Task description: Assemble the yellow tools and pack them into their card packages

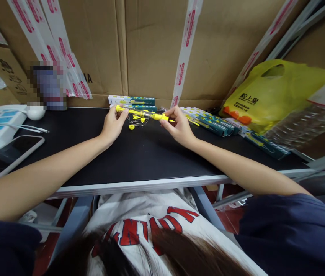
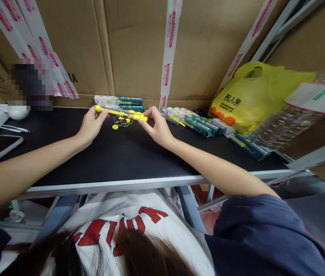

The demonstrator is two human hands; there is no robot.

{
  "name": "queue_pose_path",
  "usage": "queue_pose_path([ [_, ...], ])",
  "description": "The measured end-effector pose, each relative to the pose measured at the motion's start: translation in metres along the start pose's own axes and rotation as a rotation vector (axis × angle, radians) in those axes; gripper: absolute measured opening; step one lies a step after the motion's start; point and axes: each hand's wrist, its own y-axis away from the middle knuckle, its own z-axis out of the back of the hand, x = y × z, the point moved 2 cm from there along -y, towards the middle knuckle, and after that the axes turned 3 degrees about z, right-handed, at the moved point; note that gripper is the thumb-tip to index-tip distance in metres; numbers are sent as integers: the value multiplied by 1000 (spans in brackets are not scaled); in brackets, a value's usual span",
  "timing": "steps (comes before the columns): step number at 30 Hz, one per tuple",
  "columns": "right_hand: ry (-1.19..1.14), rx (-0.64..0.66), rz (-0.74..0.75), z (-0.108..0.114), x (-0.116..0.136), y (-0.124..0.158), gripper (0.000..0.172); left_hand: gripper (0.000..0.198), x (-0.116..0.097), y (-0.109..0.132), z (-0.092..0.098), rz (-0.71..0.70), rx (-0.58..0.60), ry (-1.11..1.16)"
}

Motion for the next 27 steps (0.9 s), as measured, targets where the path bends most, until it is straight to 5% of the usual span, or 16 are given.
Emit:
queue_pose_path([
  [11,171,-54,101,3,9,-2,34,12,0,2,1,106,9,-33],
  [27,-2,128,-18,-5,-9,4,46,17,5,5,2,146,58,-36],
])
